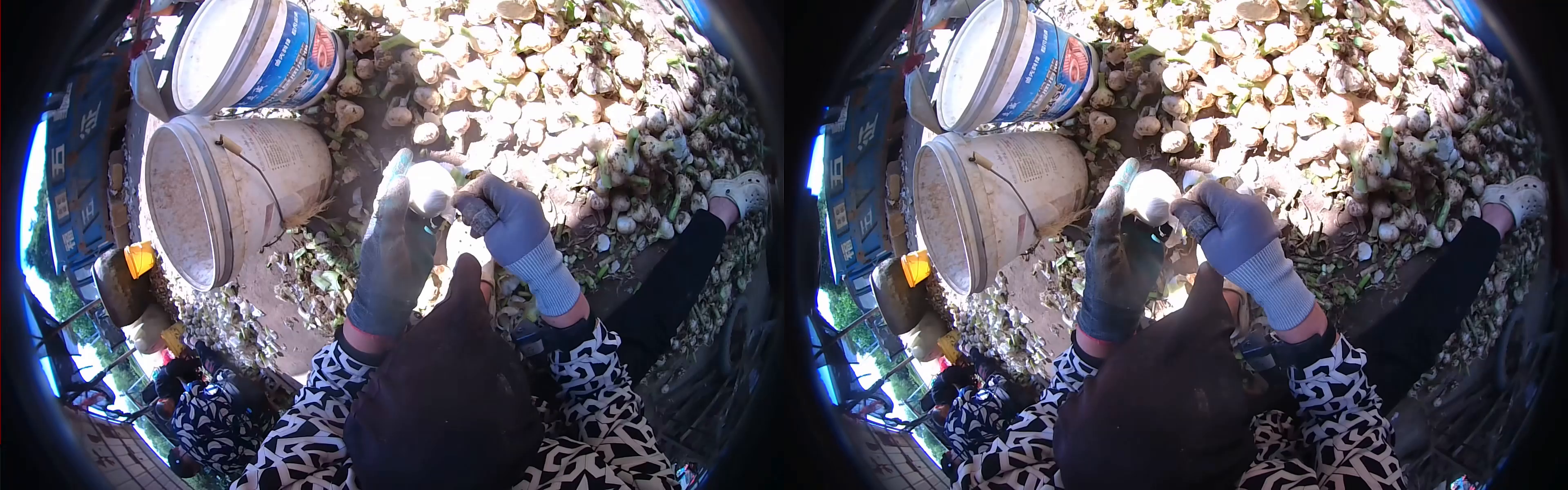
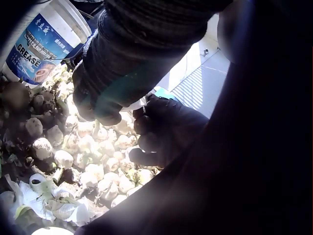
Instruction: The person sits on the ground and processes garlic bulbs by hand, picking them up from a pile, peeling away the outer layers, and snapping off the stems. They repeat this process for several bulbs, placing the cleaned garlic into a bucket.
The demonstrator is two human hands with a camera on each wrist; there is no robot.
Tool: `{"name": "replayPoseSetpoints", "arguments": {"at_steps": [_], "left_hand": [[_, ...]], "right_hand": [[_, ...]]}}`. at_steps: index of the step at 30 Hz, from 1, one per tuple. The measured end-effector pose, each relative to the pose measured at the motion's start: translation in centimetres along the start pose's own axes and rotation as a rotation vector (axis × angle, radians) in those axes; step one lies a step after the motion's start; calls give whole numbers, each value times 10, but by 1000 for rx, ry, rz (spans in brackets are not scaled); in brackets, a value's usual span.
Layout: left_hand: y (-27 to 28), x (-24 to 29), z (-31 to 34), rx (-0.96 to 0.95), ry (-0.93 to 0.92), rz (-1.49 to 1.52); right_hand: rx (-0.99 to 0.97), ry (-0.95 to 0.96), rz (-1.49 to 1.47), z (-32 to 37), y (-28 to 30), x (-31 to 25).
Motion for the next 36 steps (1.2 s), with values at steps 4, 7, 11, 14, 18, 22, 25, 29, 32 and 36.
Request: {"name": "replayPoseSetpoints", "arguments": {"at_steps": [4,7,11,14,18,22,25,29,32,36], "left_hand": [[1,-5,-3,73,52,127],[39,-11,-5,-37,-678,-1320],[27,15,-2,-74,-208,-503],[20,16,-1,-95,100,32],[34,9,0,-33,-94,-608],[-6,25,8,-39,-117,-496],[-6,28,7,-58,-244,-671],[2,25,4,-81,-346,-736],[0,30,6,-74,-341,-801],[6,27,7,-69,-125,-458]], "right_hand": [[36,111,221,4,-2,-14],[3,166,267,-1,5,-17],[166,168,266,-10,38,-3],[46,88,579,-13,42,19],[-248,-19,384,8,21,17],[-268,74,235,10,8,-27],[-224,77,277,6,3,-32],[-287,75,187,8,2,-27],[-279,155,117,10,5,-26],[-135,-29,124,5,25,6]]}}
Point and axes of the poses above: each hand's wrist, its own z-axis away from the middle knuckle, its own y-axis out of the back of the hand, x = y × z, the point moved 4 cm from there along -z, towards the middle knuckle
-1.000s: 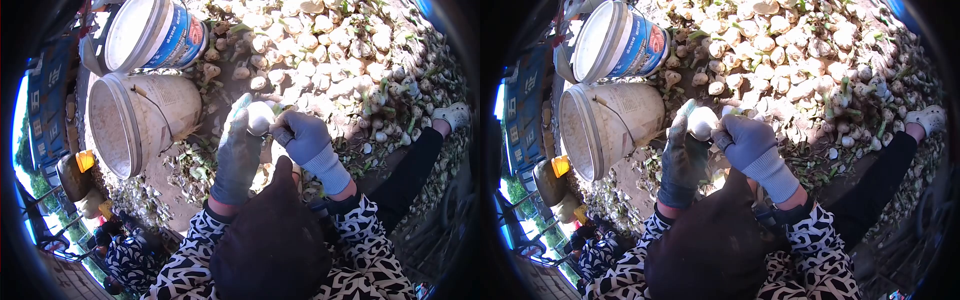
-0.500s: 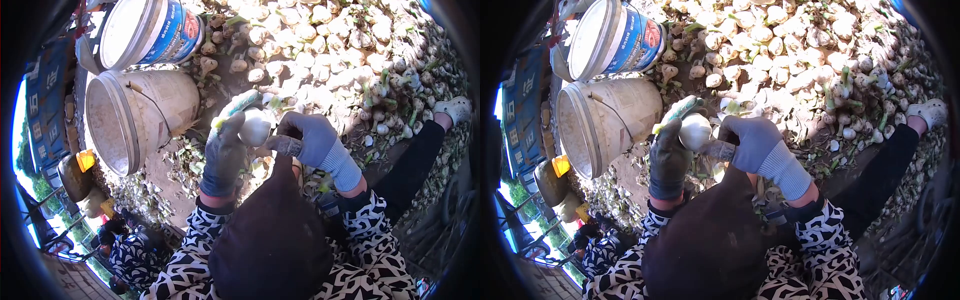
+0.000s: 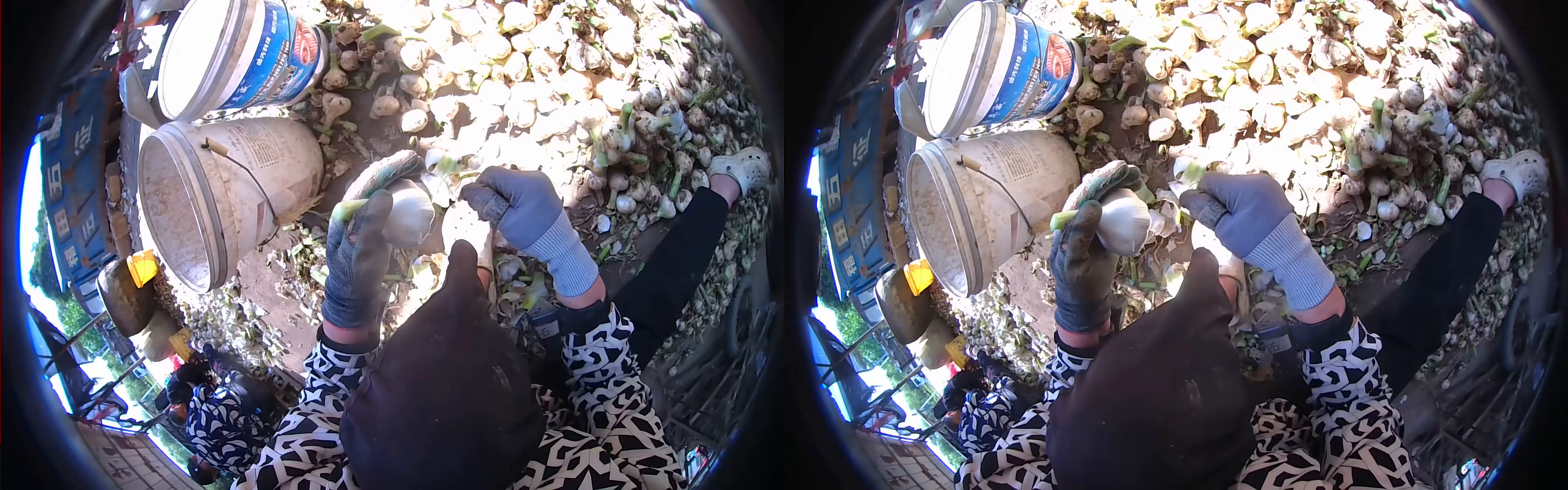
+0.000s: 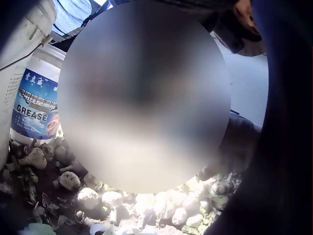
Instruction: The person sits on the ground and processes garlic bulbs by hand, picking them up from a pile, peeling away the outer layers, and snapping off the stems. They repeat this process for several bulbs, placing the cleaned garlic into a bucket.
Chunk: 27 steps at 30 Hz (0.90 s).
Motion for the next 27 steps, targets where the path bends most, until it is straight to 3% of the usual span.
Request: {"name": "replayPoseSetpoints", "arguments": {"at_steps": [1,3,5,6,7,9,10,13,14,15,17,18,19,21,22,23,24,27], "left_hand": [[2,-3,0,7,13,189],[6,-9,-1,4,-1,135],[5,-13,-5,88,-134,-38],[2,-7,-5,101,-271,-376],[0,-11,-1,96,-269,-375],[2,-22,6,251,-131,-428],[-6,-12,8,160,-411,-670],[6,-20,12,191,-288,-829],[6,-18,8,175,-234,-586],[4,-12,5,174,-231,-588],[-4,-5,-2,36,-71,53],[-1,-9,-1,28,-166,-139],[1,-18,-3,27,-28,383],[-5,-19,-6,-10,89,1010],[-1,-23,-7,-34,79,1122],[-3,-19,-7,90,176,1078],[-1,-20,-8,104,194,1127],[13,-19,-8,160,175,1125]], "right_hand": [[42,-63,37,0,7,9],[84,-87,8,1,6,14],[47,-20,-284,11,-6,4],[-124,-70,-167,15,-6,-17],[-38,155,-118,17,-11,-32],[-55,217,102,10,-19,-48],[-52,218,104,9,-19,-48],[-110,154,5,0,-20,-43],[-119,153,-61,0,-17,-40],[-128,149,-130,0,-15,-35],[-59,84,-118,-1,-9,-16],[11,24,-101,-3,-4,-2],[28,-115,-236,-3,-4,18],[-36,-98,279,-1,-5,39],[-239,-93,461,2,-20,47],[-440,-87,644,9,-34,54],[-518,-100,507,17,-40,59],[-463,-45,467,13,-45,58]]}}
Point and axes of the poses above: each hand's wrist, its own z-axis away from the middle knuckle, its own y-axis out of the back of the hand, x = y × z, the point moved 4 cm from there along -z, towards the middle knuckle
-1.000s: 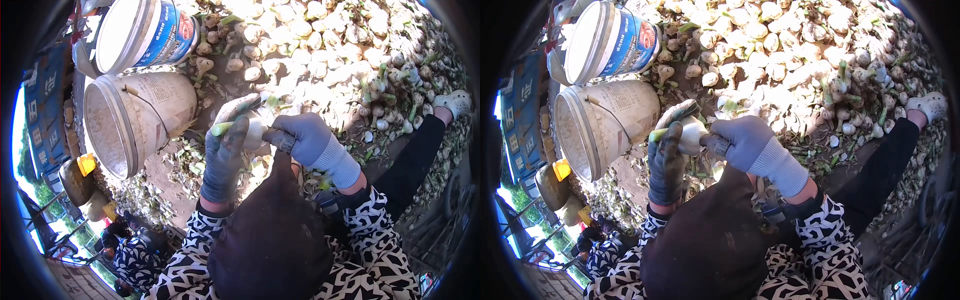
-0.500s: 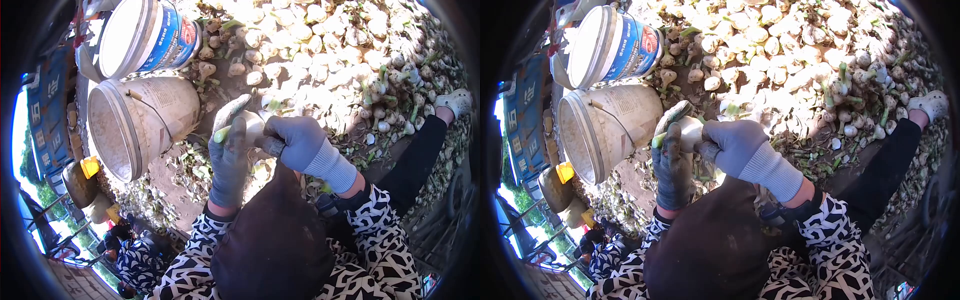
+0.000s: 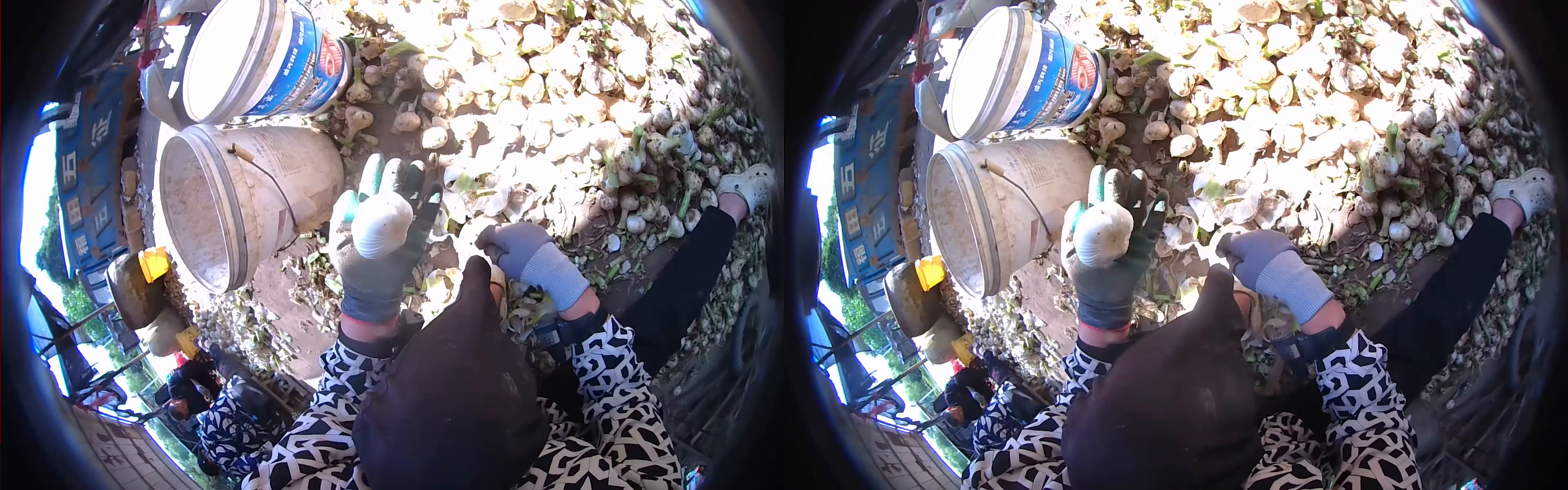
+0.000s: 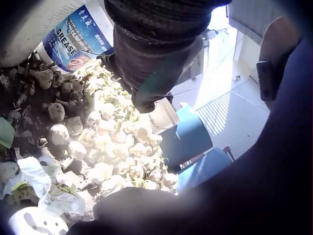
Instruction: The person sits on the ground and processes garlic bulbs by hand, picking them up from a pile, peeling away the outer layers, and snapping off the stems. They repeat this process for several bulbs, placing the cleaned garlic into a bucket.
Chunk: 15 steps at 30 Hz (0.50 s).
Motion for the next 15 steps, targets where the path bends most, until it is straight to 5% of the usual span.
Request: {"name": "replayPoseSetpoints", "arguments": {"at_steps": [2,4,5,6,7,9,11,12,13,14,15], "left_hand": [[-7,26,5,46,-121,-82],[-26,81,25,30,-352,-349],[-43,113,39,1,-466,-411],[-58,147,53,-32,-706,-682],[-64,151,57,-27,-717,-673],[-83,164,75,157,-1155,-1181],[-99,163,86,364,-1563,-1707],[-98,143,78,406,-1467,-1882],[-84,123,62,247,-1275,-1706],[-64,99,42,235,-1047,-1631],[-55,78,20,8,-962,-1684]], "right_hand": [[-22,-59,-43,-8,10,-3],[-110,-128,344,-22,17,-1],[162,35,381,-37,3,22],[184,-53,348,-42,20,21],[204,-134,314,-51,38,17],[554,-20,487,-79,53,17],[587,50,599,-126,47,20],[621,115,712,-140,50,16],[623,124,714,-150,56,17],[458,145,677,-161,58,21],[291,164,639,-168,58,25]]}}
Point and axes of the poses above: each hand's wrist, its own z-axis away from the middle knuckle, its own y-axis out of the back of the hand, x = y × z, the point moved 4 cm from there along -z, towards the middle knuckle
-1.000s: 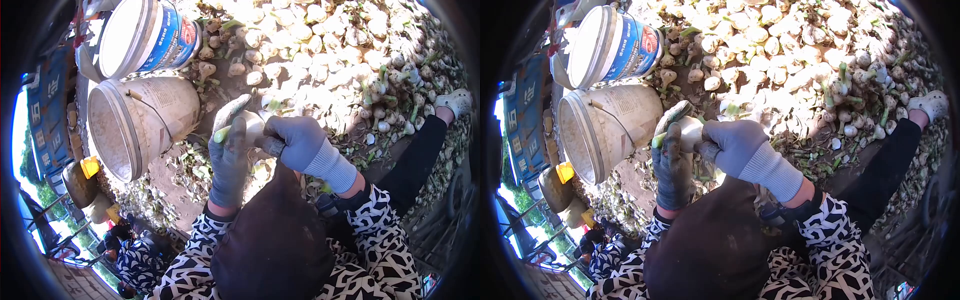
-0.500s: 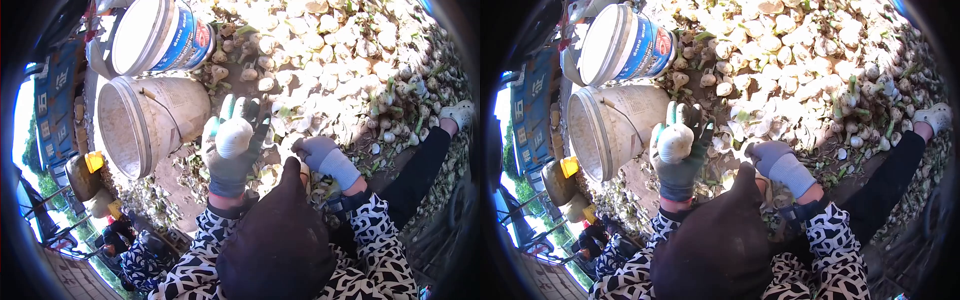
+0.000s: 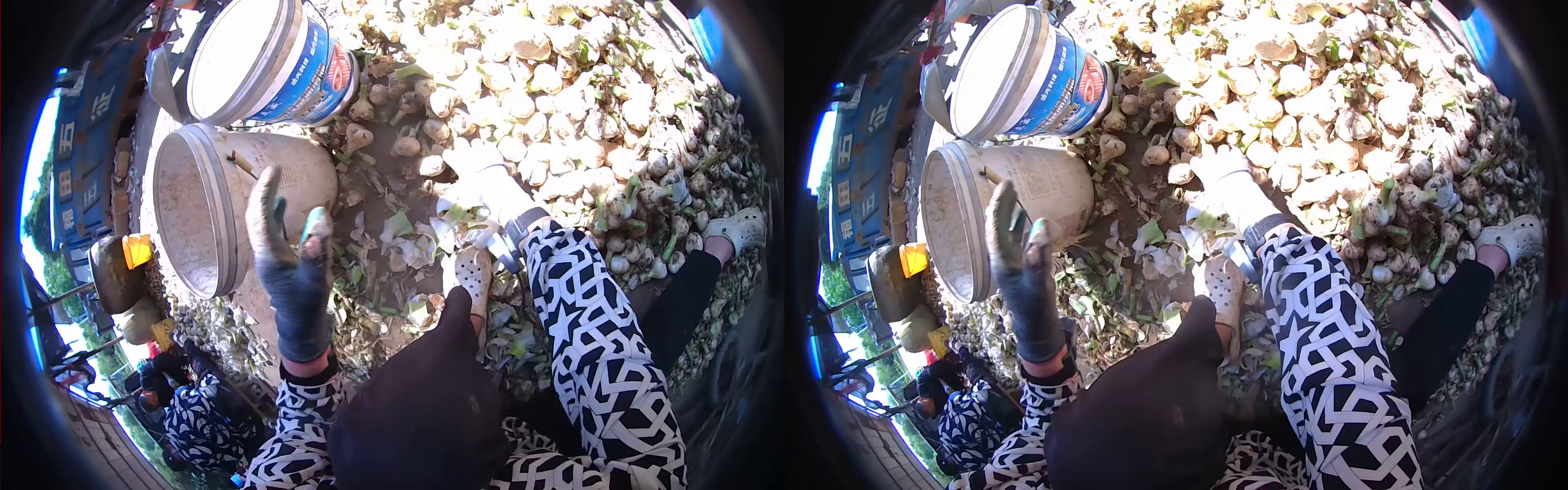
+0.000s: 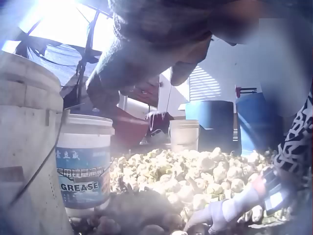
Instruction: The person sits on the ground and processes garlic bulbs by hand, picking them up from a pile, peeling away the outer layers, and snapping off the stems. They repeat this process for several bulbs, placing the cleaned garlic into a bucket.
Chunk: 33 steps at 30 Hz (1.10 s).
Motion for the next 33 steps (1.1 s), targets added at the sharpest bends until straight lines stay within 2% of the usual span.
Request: {"name": "replayPoseSetpoints", "arguments": {"at_steps": [1,2,3,4,5,7,8,9,10,11,13,14,15,16,17,18,19,22,23,24,25,27,28,29,31,32,33], "left_hand": [[-31,-40,23,-59,85,-17],[-65,-52,29,-153,213,253],[-87,-63,35,-267,191,91],[-102,-61,39,-319,176,-60],[-117,-66,47,-252,239,190],[-130,-57,48,-312,296,259],[-131,-48,46,-307,280,311],[-131,-42,49,-283,263,356],[-126,-38,52,-309,195,217],[-120,-34,54,-331,126,77],[-111,-23,55,-306,47,81],[-109,-16,55,-287,-25,79],[-109,-13,57,-281,-25,83],[-110,-12,58,-282,48,232],[-112,-11,60,-281,122,380],[-111,4,52,-311,235,540],[-114,-1,57,-369,628,975],[-116,-24,64,-425,600,933],[-114,-27,63,-547,252,584],[-115,-26,67,-642,-95,226],[-116,-29,73,-646,-93,223],[-108,12,44,-533,122,120],[-111,-12,58,-469,-17,44],[-119,-25,57,-645,-38,54],[-132,-60,56,-708,138,129],[-131,-54,54,-588,-22,-161],[-130,-46,54,-452,-183,-446]], "right_hand": [[-1,8,6,-1,-9,7],[71,-28,-454,3,-25,18],[136,-74,-911,8,-30,25],[158,-317,-1068,29,16,13],[-8,-531,-1737,42,25,-6],[188,-403,-2024,79,16,-22],[461,-111,-1235,89,16,-19],[637,152,-418,99,36,-38],[570,22,-1192,109,36,-32],[491,-50,-971,112,61,-34],[288,-113,-730,111,88,-32],[287,-111,-722,112,96,-37],[387,-127,-1196,112,101,-43],[479,-140,-1672,113,103,-44],[474,-138,-1668,117,107,-41],[440,-153,-1458,122,110,-37],[405,-167,-1249,126,110,-33],[413,-219,-1304,137,108,-31],[450,-242,-1326,141,110,-30],[469,-183,-1172,145,117,-31],[469,-185,-1177,148,121,-33],[334,-120,-1329,154,126,-45],[117,-60,-1427,158,125,-51],[-37,-119,-1667,162,117,-61],[-211,-206,-1986,165,121,-67],[-203,-207,-1990,166,109,-64],[-212,-228,-2158,164,85,-58]]}}
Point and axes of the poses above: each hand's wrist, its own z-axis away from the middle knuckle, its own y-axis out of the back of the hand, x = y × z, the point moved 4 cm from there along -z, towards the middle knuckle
